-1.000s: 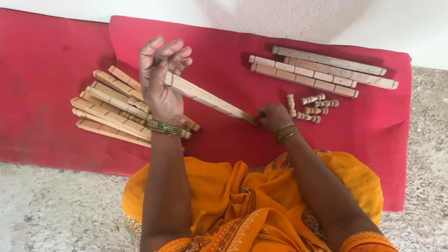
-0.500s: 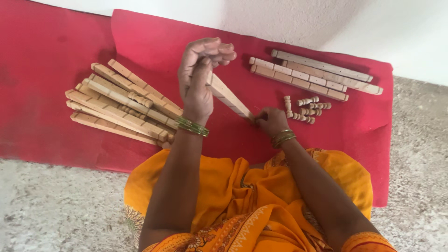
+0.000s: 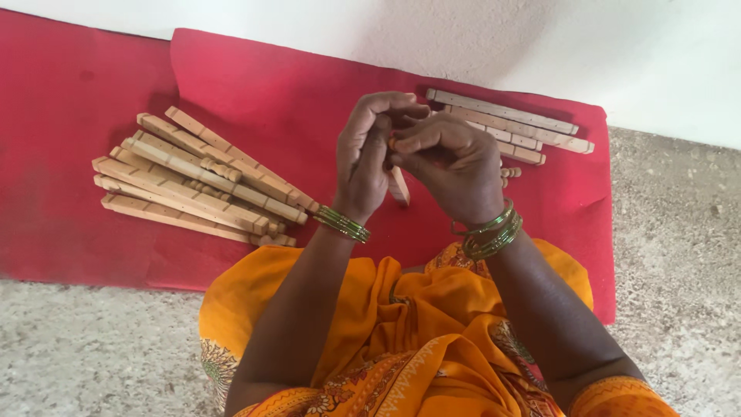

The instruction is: The person sits on the floor and assembles wooden parts, picking up small turned wooden pieces and pressing them one at a time into the slots along flat wooden sticks, then setting the filled stick on a pile of completed sticks on the red mat.

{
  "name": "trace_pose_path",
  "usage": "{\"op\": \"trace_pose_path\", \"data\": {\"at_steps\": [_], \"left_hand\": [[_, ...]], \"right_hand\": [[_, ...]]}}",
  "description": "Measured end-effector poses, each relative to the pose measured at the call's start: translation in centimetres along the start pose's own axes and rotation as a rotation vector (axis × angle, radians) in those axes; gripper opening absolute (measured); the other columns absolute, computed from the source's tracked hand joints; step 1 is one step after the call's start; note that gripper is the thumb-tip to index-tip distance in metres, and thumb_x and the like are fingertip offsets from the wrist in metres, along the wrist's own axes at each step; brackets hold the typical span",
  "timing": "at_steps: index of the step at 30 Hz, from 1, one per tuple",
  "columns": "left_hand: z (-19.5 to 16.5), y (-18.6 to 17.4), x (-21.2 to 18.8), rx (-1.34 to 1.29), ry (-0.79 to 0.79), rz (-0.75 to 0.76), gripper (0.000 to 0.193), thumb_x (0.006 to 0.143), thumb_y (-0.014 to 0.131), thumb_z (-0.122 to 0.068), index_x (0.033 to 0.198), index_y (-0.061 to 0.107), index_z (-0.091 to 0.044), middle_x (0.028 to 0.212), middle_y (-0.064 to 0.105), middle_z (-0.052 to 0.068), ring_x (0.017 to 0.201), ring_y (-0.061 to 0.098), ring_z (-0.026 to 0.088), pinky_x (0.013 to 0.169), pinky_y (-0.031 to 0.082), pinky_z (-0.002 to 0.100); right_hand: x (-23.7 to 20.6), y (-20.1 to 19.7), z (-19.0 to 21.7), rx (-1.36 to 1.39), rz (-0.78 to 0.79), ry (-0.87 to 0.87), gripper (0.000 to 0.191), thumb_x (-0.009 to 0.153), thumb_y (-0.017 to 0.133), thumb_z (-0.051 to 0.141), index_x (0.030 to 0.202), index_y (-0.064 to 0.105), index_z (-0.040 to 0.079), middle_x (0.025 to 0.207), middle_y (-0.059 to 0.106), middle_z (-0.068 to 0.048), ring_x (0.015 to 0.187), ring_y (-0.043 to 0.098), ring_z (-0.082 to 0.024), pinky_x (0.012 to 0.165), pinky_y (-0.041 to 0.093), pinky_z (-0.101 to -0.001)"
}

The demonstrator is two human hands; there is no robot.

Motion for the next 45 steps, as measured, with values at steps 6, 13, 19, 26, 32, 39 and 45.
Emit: {"op": "trace_pose_path", "data": {"at_steps": [6,13,19,26,32,39,45], "left_hand": [[0.0,-0.9,0.9,-0.016,0.159,-0.011,0.031,0.116,0.041,-0.026,0.129,0.059,-0.005,0.12,0.071,0.016,0.104,0.073,0.023,0.095,0.064,0.039],[-0.3,-4.1,1.2,0.026,0.153,-0.022,0.029,0.116,0.041,-0.023,0.128,0.058,-0.004,0.119,0.072,0.018,0.1,0.075,0.024,0.093,0.064,0.04],[-1.0,-4.9,1.4,-0.025,0.152,0.002,0.027,0.115,0.039,-0.016,0.13,0.057,-0.004,0.121,0.07,0.02,0.101,0.075,0.026,0.094,0.064,0.041],[-1.2,-5.6,0.8,0.002,0.117,-0.041,0.025,0.116,0.04,-0.015,0.133,0.056,-0.006,0.118,0.069,0.016,0.098,0.073,0.022,0.095,0.062,0.039],[-0.4,-6.1,-1.1,0.136,0.088,-0.141,0.022,0.118,0.048,-0.02,0.131,0.058,-0.005,0.087,0.064,0.005,0.072,0.063,0.012,0.083,0.062,0.033],[-1.5,-5.0,-3.5,0.34,0.113,-0.242,0.027,0.113,0.044,-0.02,0.133,0.058,-0.01,0.093,0.058,0.0,0.079,0.054,0.008,0.075,0.051,0.026],[-5.0,-2.7,-4.0,0.808,0.224,-0.23,0.02,0.118,0.044,-0.007,0.125,0.063,-0.01,0.113,0.053,0.002,0.087,0.049,0.01,0.078,0.05,0.023]], "right_hand": [[-3.4,0.0,-7.3,-0.093,-0.021,0.125,0.007,0.089,0.076,-0.004,0.092,0.074,0.001,0.095,0.077,-0.009,0.087,0.077,-0.013,0.076,0.068,-0.0256],[-9.8,-0.5,-18.3,-0.183,-0.034,0.354,0.006,0.087,0.076,-0.003,0.089,0.076,0.002,0.093,0.078,-0.01,0.088,0.078,-0.015,0.082,0.067,-0.028],[-11.6,-1.4,-22.9,-0.367,0.046,0.515,0.008,0.081,0.078,0.001,0.087,0.077,0.006,0.091,0.078,-0.008,0.083,0.077,-0.014,0.079,0.066,-0.0274],[-11.3,-1.7,-24.4,-0.679,0.142,0.669,0.009,0.078,0.085,0.015,0.086,0.082,0.015,0.088,0.079,-0.006,0.082,0.076,-0.016,0.078,0.062,-0.0333],[-10.4,-2.4,-24.0,-0.754,0.041,0.696,0.012,0.076,0.09,0.019,0.082,0.081,0.014,0.088,0.078,-0.005,0.078,0.073,-0.015,0.077,0.061,-0.032],[-11.0,-4.8,-23.7,-0.381,-0.251,0.758,0.014,0.076,0.086,0.008,0.087,0.077,0.007,0.088,0.078,-0.005,0.077,0.073,-0.011,0.073,0.062,-0.0268],[-10.4,-2.5,-24.0,-0.226,-0.229,0.702,0.015,0.08,0.085,0.008,0.091,0.075,0.005,0.091,0.078,-0.006,0.081,0.073,-0.012,0.075,0.062,-0.0265]]}}
Point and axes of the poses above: each hand's wrist, its own x-axis towards the middle knuckle, its own y-axis out of the palm, z = x × y, the point moved 9 cm from there along x, towards the middle knuckle
